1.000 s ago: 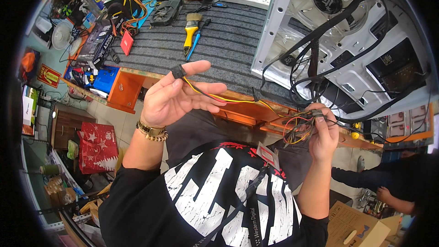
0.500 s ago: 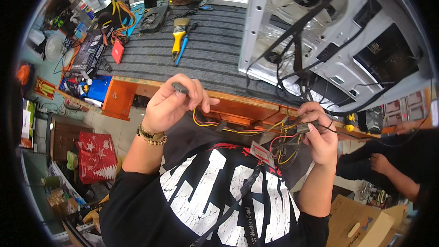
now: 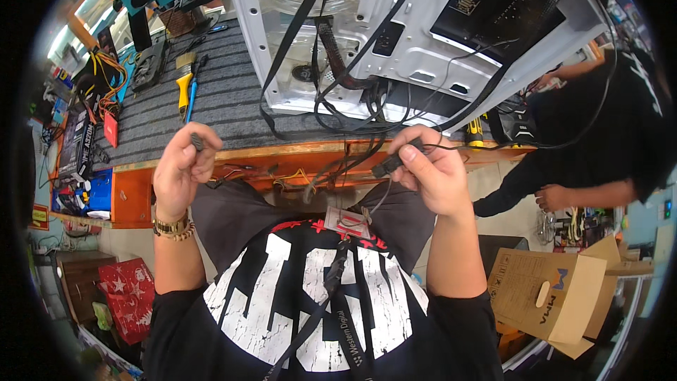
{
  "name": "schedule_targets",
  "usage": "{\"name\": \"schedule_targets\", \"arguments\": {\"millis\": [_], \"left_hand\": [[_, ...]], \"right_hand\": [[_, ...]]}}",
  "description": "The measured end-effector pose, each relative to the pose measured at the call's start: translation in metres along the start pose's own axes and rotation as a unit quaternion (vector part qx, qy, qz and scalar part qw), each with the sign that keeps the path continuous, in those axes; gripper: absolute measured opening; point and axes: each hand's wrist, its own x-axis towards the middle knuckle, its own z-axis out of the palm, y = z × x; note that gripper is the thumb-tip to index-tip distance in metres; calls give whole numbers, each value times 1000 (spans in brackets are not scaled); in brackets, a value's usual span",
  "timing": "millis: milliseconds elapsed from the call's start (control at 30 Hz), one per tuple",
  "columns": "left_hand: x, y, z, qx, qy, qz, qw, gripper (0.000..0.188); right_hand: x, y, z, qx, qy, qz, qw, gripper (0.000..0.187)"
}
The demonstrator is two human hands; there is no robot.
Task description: The person connects multiple black and multicolored cables inside a white PC case, secures a component using a screwdriver, and tucks wiring behind the chassis frame.
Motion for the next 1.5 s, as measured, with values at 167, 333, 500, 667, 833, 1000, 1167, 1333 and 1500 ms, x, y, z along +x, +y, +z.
{"name": "schedule_targets", "arguments": {"millis": [167,333,500,667,833,1000,1167,1333,1500], "left_hand": [[9,-15,49,253,-58,63,964,22],[21,-31,85,241,-117,78,960,23],[31,-28,102,243,-163,43,955,28],[31,-36,107,63,-202,-48,976,36],[28,-37,110,-32,-182,-125,975,36],[30,-40,108,-24,-180,-131,975,32],[30,-44,110,211,-106,46,971,29],[30,-42,103,81,-135,-103,982,27],[31,-45,101,-98,-171,-203,959,26]], "right_hand": [[6,2,16,69,-53,-12,996,25],[8,9,26,120,-89,-17,989,26],[10,7,35,110,-82,-16,990,25],[5,5,46,118,-75,-42,989,19],[3,2,51,114,-79,-58,989,16],[2,-1,52,85,-76,-60,992,15],[1,-2,51,48,-56,-61,995,18],[2,1,50,-6,-30,-95,995,21],[14,-2,47,-221,-105,-304,921,26]]}}
